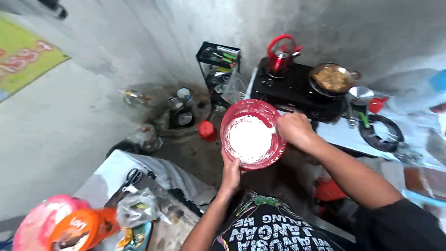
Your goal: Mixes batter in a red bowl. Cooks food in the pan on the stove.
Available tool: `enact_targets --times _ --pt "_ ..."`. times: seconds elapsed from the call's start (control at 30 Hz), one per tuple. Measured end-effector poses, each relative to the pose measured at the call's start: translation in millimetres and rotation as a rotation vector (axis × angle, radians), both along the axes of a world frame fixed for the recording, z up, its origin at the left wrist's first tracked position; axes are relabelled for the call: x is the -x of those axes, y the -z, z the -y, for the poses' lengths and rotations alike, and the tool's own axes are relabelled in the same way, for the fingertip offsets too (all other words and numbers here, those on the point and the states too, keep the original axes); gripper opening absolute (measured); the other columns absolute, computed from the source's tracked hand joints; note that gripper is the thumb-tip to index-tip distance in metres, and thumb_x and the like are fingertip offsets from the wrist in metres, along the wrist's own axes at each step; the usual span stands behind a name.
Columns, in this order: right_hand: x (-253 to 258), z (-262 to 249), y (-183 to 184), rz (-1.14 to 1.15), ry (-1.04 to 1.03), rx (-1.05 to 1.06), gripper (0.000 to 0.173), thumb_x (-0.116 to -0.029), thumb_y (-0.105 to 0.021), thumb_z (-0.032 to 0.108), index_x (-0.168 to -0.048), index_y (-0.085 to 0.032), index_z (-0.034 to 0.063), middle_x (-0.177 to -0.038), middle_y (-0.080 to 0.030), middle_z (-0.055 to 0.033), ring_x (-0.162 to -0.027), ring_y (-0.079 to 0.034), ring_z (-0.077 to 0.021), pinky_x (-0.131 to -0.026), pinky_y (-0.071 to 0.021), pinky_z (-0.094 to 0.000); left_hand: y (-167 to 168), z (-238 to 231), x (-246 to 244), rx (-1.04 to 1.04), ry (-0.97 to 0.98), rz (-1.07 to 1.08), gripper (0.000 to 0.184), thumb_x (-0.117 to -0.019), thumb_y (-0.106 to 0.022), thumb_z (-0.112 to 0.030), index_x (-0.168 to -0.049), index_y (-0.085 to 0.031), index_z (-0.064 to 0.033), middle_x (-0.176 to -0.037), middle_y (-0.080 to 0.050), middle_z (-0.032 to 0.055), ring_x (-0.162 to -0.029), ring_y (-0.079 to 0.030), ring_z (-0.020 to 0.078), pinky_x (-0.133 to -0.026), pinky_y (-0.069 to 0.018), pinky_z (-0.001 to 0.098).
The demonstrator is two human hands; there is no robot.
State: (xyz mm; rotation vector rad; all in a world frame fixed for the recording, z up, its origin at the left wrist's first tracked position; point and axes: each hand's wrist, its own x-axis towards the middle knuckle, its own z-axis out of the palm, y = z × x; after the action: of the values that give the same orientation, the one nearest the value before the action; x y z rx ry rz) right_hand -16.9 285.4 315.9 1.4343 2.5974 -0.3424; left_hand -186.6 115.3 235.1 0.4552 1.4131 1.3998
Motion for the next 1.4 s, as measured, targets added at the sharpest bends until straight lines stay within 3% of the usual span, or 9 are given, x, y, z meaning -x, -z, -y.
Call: enact_targets --times 0.2,0.33,0.47,0.57,0.67,0.73,1.1,1.27,1.4 --pt "169 -11 15 -0.004 -0.377 0.296 0.025 -0.0997 -0.063 0.029 -0.102 -0.076 0.0077 -0.099 -0.073 -0.0179 -0.1 -0.069 -0.0404 -0.086 -0.0528 -0.0665 2 4 115 0.013 -0.182 -0.006 0.09 -0.0893 -0.049 -0.007 -0.161 0.006 -0.0124 -0.136 -0.053 0.0211 -0.091 -0.072 0.0243 -0.066 -0.064 0.0414" --pt "245 -37 10 -0.038 -0.3 -0.105 0.017 -0.0957 -0.066 0.019 -0.089 -0.073 0.0045 -0.088 -0.071 -0.02 -0.082 -0.07 -0.0432 -0.066 -0.0539 -0.0632 16 -2 172 -0.029 -0.306 0.011 0.094 -0.0883 -0.05 -0.007 -0.161 0.009 -0.0134 -0.144 -0.049 0.0226 -0.099 -0.073 0.0282 -0.072 -0.0651 0.0463" --pt "321 -56 21 0.006 -0.578 0.335 0.02 -0.0989 -0.063 0.027 -0.106 -0.077 0.0136 -0.102 -0.074 -0.014 -0.102 -0.07 -0.0377 -0.088 -0.0526 -0.0671 12 -28 224 -0.036 -0.406 0.064 0.092 -0.0885 -0.048 -0.003 -0.162 0.007 -0.0144 -0.142 -0.049 0.0225 -0.097 -0.073 0.029 -0.07 -0.0651 0.0482" --pt "366 -90 0 0.177 -0.461 0.13 0.012 -0.0955 -0.066 0.012 -0.096 -0.075 0.0047 -0.097 -0.073 -0.0208 -0.097 -0.069 -0.0443 -0.079 -0.053 -0.0666 19 -50 267 -0.007 -0.438 -0.026 0.096 -0.0844 -0.052 -0.007 -0.161 0.005 -0.0106 -0.137 -0.051 0.0213 -0.092 -0.072 0.0221 -0.068 -0.0643 0.0403" --pt "406 -116 28 -0.022 -0.45 0.003 0.017 -0.0953 -0.065 0.018 -0.091 -0.074 0.0042 -0.092 -0.072 -0.0215 -0.088 -0.07 -0.0449 -0.07 -0.0539 -0.0661 23 -81 303 -0.022 -0.463 -0.111 0.083 -0.0951 -0.048 -0.007 -0.161 0.002 -0.0065 -0.147 -0.045 0.0187 -0.112 -0.065 0.0134 -0.089 -0.0597 0.0322" --pt "432 -136 33 0.03 -0.56 0.225 0.024 -0.0989 -0.06 0.025 -0.109 -0.073 0.007 -0.108 -0.072 -0.0225 -0.104 -0.068 -0.0462 -0.084 -0.0516 -0.0708 24 -105 331 -0.03 -0.476 -0.155 0.085 -0.0928 -0.049 -0.006 -0.162 0.001 -0.0065 -0.151 -0.044 0.0187 -0.121 -0.061 0.0135 -0.098 -0.0558 0.0326" --pt "503 -246 -1 0.11 -0.353 0.292 0.026 -0.0999 -0.059 0.015 -0.119 -0.068 -0.0001 -0.115 -0.068 -0.0281 -0.11 -0.065 -0.0507 -0.087 -0.0503 -0.0708 27 -227 432 -0.012 -0.351 -0.107 0.09 -0.0898 -0.05 -0.004 -0.162 0.003 -0.0089 -0.155 -0.037 0.0183 -0.125 -0.058 0.0148 -0.097 -0.0551 0.0338" --pt "507 -241 11 -0.134 -0.062 0.275 0.031 -0.1034 -0.051 0.02 -0.127 -0.068 0.0068 -0.121 -0.07 -0.0206 -0.11 -0.069 -0.0413 -0.091 -0.054 -0.0631 35 -278 468 -0.099 -0.115 -0.093 0.084 -0.0914 -0.046 -0.005 -0.159 0.004 -0.0043 -0.131 -0.056 0.0164 -0.094 -0.072 0.0168 -0.075 -0.0644 0.039" --pt "513 -210 23 -0.369 0.129 0.535 0.027 -0.1063 -0.047 0.019 -0.127 -0.06 0.0062 -0.106 -0.069 -0.0139 -0.099 -0.069 -0.0286 -0.091 -0.0554 -0.0512 35 -301 492 -0.131 0.063 -0.153 0.1 -0.0867 -0.053 -0.009 -0.16 0.015 -0.0073 -0.155 -0.035 0.0231 -0.121 -0.063 0.0193 -0.089 -0.0609 0.04"
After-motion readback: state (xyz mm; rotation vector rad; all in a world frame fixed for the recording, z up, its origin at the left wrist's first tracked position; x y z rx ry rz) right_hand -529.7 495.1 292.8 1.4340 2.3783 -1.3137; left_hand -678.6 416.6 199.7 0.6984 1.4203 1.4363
